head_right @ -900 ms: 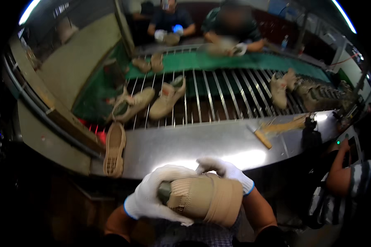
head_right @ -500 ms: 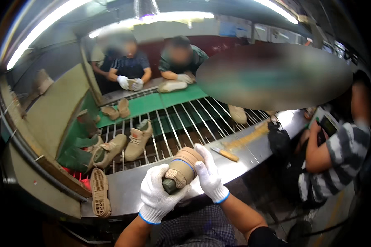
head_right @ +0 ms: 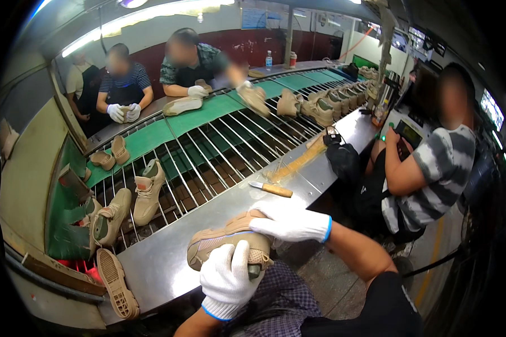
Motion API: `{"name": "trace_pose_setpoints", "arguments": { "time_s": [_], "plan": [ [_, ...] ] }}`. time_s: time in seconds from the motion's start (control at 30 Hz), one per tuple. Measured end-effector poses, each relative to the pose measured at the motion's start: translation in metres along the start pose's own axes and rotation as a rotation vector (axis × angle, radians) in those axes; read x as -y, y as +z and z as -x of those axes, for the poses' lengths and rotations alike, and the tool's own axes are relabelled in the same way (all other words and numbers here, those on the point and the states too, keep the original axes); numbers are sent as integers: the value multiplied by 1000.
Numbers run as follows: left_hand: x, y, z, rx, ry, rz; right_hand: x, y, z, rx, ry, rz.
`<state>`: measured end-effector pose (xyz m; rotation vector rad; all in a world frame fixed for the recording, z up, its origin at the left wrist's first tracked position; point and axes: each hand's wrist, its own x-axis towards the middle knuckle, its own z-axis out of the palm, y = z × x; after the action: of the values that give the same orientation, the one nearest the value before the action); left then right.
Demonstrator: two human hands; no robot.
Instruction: The person scrapes the bottom and edges of a shoe with a tool, then places it on a conveyor belt, picks up another shoe, and repeats the scraping action.
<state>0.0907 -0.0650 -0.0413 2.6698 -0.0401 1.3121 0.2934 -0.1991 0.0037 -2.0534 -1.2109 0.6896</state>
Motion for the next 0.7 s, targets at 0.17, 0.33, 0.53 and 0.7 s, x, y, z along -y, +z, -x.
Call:
{"name": "trace_pose_setpoints", "arguments": {
  "time_s": [0.17,0.33,0.53,0.7],
  "plan": [
    [6,-12,3,11,21,-29,3,11,-29,-18,-147,282],
    [27,-27,15,34,-25,-168,75,19,-45,86,-122,520],
    [76,-81,13,-239,-340,11,21,25,-104,-323,-896,668],
    [136,-77,75,-801,-1108,744,-111,30,-80,-311,45,780]
  ]
}}
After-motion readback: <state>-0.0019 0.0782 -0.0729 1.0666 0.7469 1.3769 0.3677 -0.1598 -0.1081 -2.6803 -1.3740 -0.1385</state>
